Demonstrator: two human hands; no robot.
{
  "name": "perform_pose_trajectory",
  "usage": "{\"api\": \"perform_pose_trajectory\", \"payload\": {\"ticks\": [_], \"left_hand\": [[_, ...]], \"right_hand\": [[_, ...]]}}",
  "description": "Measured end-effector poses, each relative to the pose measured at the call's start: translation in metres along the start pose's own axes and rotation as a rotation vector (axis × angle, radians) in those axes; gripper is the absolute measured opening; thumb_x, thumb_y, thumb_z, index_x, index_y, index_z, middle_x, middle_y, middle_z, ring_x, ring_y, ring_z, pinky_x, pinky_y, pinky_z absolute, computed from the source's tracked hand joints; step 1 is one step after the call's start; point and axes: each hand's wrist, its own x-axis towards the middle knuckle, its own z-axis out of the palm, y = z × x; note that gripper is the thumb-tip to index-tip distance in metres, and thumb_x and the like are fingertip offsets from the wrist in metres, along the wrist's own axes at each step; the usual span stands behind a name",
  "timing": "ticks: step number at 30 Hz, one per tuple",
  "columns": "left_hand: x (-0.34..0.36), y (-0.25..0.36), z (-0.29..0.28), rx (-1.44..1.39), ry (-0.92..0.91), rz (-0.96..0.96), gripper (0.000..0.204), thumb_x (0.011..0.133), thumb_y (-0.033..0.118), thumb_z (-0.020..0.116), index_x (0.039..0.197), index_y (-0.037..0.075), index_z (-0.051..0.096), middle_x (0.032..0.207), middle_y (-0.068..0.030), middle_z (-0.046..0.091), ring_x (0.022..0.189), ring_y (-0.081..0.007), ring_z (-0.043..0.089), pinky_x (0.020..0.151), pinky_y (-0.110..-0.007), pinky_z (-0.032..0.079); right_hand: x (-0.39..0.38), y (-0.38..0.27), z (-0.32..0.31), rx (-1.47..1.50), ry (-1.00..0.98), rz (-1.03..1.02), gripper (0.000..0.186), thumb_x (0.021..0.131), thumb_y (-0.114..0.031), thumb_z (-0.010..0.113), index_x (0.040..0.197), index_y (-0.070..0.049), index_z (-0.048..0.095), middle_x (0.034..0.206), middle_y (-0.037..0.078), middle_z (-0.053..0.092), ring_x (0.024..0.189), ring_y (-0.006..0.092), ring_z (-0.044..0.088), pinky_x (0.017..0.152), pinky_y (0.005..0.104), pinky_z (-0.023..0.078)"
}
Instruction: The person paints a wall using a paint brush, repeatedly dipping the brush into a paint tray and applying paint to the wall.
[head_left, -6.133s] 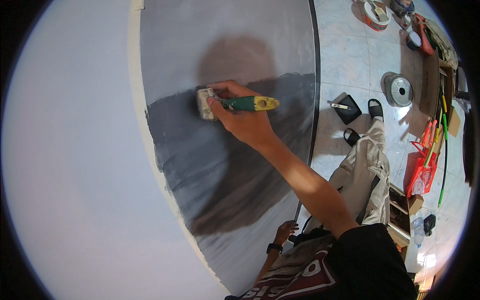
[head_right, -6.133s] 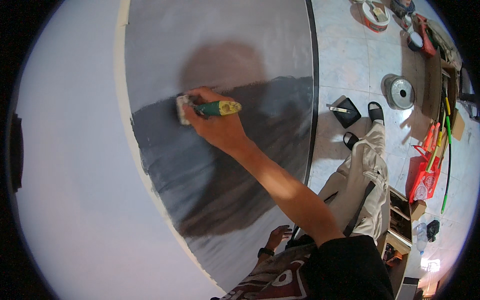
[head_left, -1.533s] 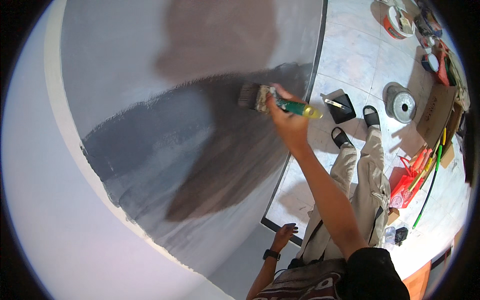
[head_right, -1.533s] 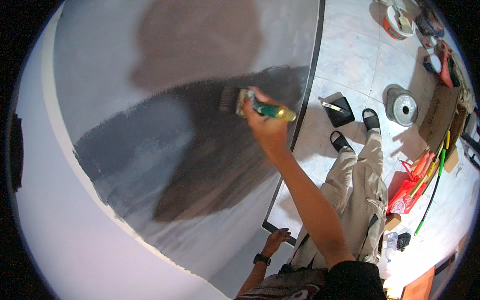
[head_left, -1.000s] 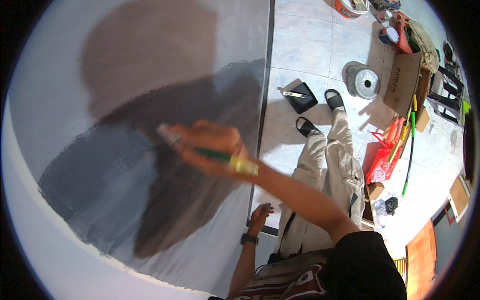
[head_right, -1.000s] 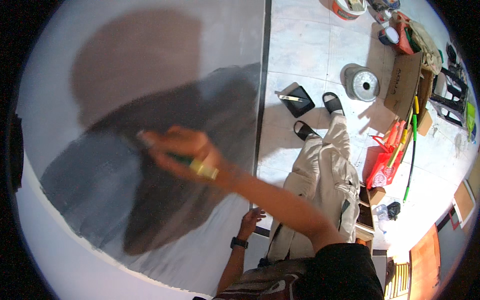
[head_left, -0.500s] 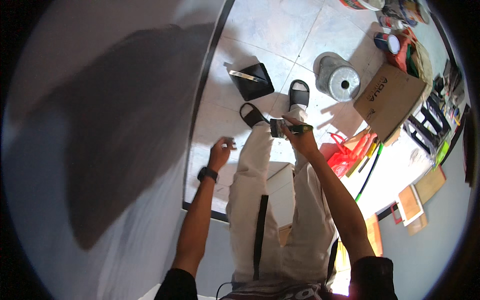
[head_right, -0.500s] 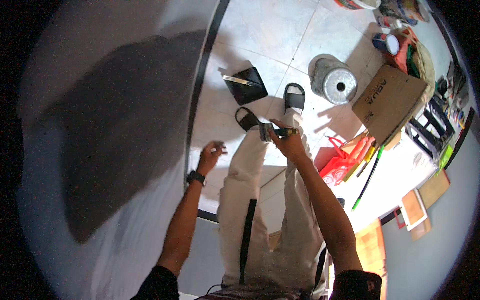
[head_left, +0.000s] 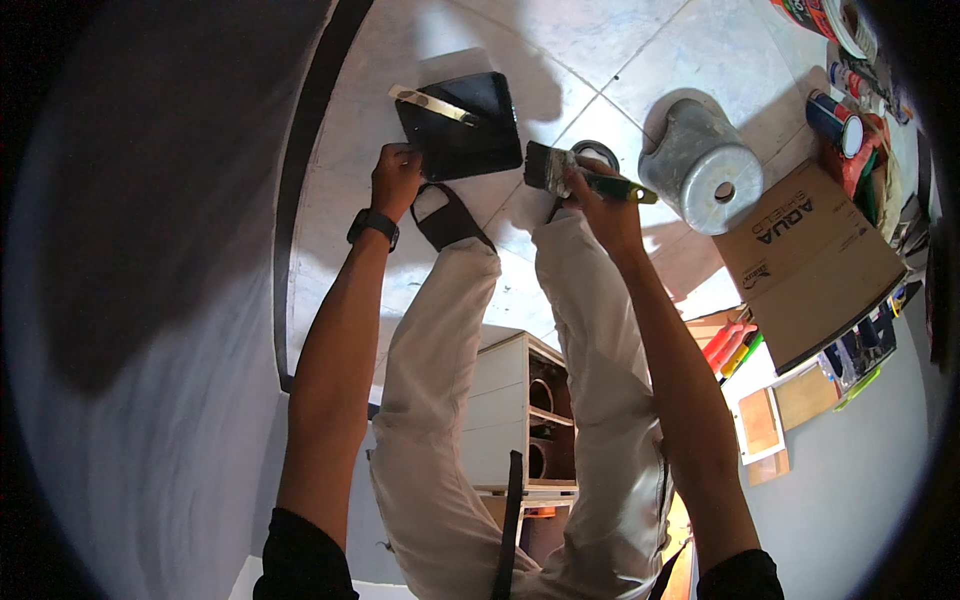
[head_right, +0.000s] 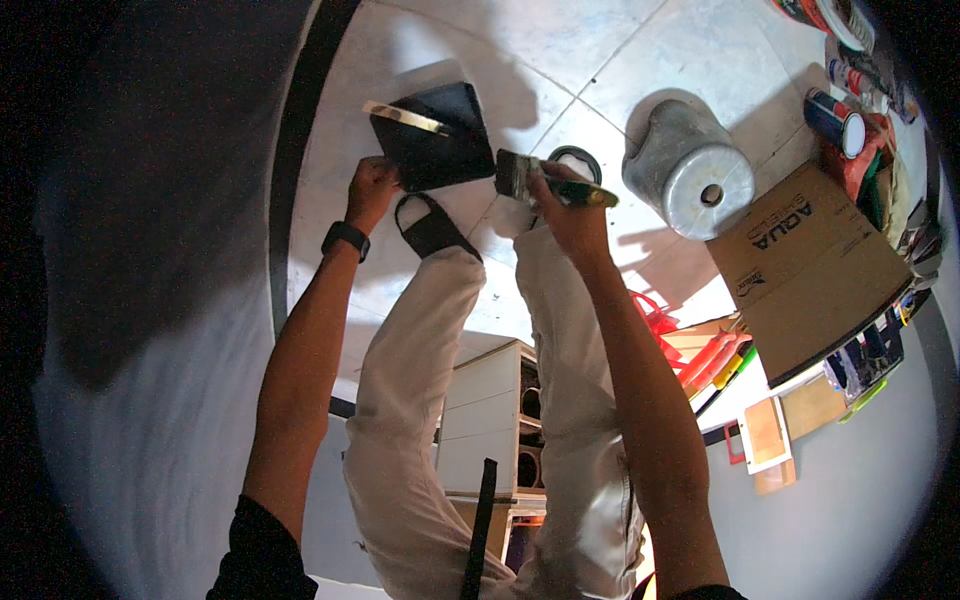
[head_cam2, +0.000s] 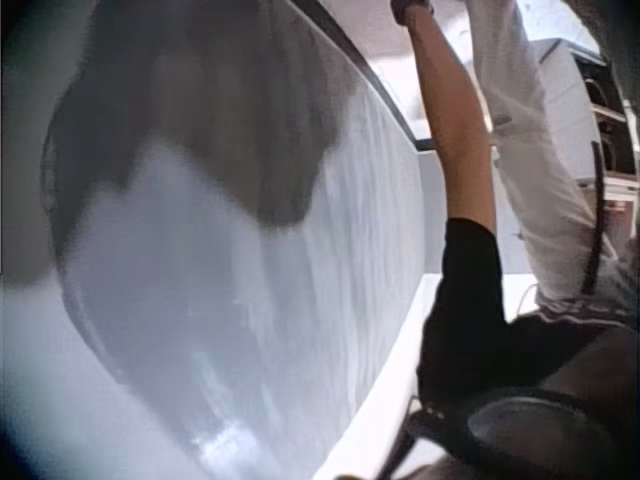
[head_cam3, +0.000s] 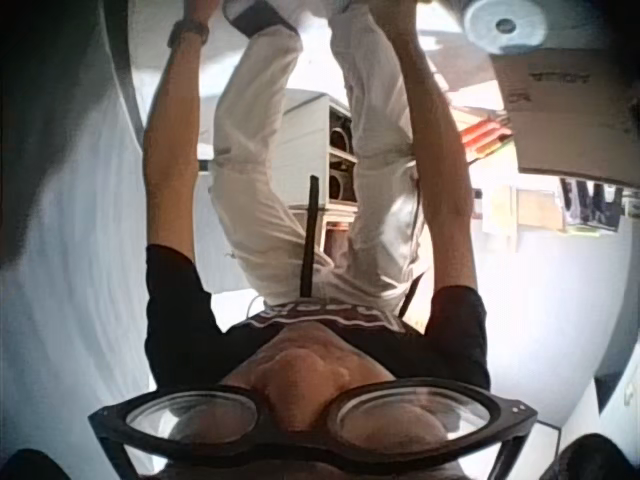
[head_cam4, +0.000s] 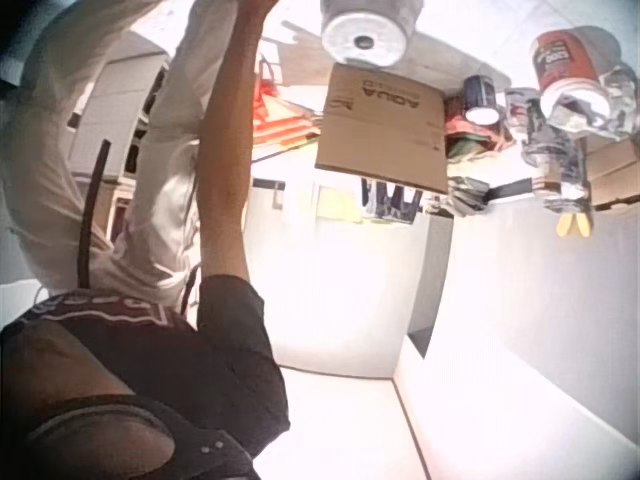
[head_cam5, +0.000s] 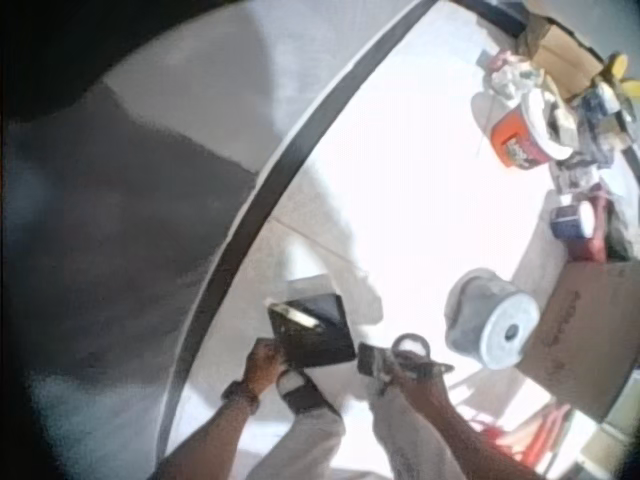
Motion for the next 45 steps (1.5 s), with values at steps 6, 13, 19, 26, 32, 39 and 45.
{"api": "perform_pose_trajectory", "payload": {"ticks": [6,13,19,26,32,39,45], "left_hand": [[-0.001,0.003,-0.012,0.006,-0.028,0.071,0.021,0.1,0.013,0.063,0.113,-0.001,0.053,0.105,-0.0134,0.07,0.091,-0.0205,0.069,0.08,-0.035,0.059],[-0.002,0.073,0.0,0.363,0.053,0.275,0.018,0.1,0.012,0.06,0.111,0.001,0.052,0.094,-0.0117,0.071,0.084,-0.0206,0.069,0.073,-0.036,0.054],[0.009,0.133,0.034,0.404,0.024,0.319,0.014,0.1,0.011,0.059,0.109,0.002,0.053,0.094,-0.014,0.071,0.081,-0.0233,0.069,0.073,-0.037,0.054],[0.016,0.219,0.074,0.382,0.014,0.405,0.011,0.094,0.002,0.059,0.101,0.002,0.05,0.085,-0.0104,0.068,0.072,-0.0155,0.063,0.067,-0.031,0.052],[0.026,0.291,0.109,0.238,-0.082,0.435,0.012,0.094,0.002,0.06,0.101,0.003,0.05,0.081,-0.0058,0.067,0.069,-0.0129,0.061,0.065,-0.03,0.052],[0.038,0.368,0.126,0.228,-0.111,0.431,0.014,0.095,0.005,0.062,0.101,0.003,0.05,0.079,-0.006,0.066,0.068,-0.0125,0.062,0.062,-0.03,0.054],[0.037,0.411,0.14,0.365,-0.102,0.414,0.017,0.094,0.005,0.064,0.102,0.0,0.05,0.082,-0.0073,0.066,0.066,-0.013,0.061,0.062,-0.029,0.052]], "right_hand": [[-0.015,0.021,-0.035,-0.224,0.139,-0.012,0.037,0.098,-0.031,0.072,0.116,0.001,0.072,0.091,0.008,0.074,0.085,0.0139,0.067,0.077,0.0294,0.053],[-0.022,0.015,-0.142,-0.138,0.551,-0.128,0.043,0.096,-0.035,0.076,0.116,0.003,0.072,0.076,0.002,0.066,0.061,0.0077,0.054,0.056,0.0246,0.042],[0.039,0.006,-0.209,0.641,0.584,-0.083,0.023,0.098,-0.028,0.068,0.098,-0.005,0.069,0.067,0.0,0.056,0.056,0.0095,0.046,0.051,0.0275,0.032],[0.082,-0.037,-0.214,0.926,0.457,-0.037,0.03,0.103,-0.029,0.059,0.076,-0.018,0.054,0.057,-0.006,0.037,0.047,0.0089,0.028,0.047,0.0284,0.023],[0.149,-0.123,-0.241,0.945,0.432,-0.086,0.03,0.102,-0.034,0.059,0.076,-0.019,0.056,0.058,-0.006,0.04,0.047,0.008,0.032,0.043,0.0272,0.022],[0.232,-0.208,-0.24,0.976,0.64,-0.045,0.042,0.078,-0.026,0.084,0.105,0.002,0.07,0.1,0.01,0.068,0.087,0.0211,0.063,0.079,0.0359,0.051],[0.274,-0.212,-0.231,0.91,0.762,-0.064,0.022,0.087,-0.025,0.077,0.088,-0.007,0.065,0.074,0.006,0.064,0.047,0.0117,0.04,0.044,0.0289,0.029]]}}
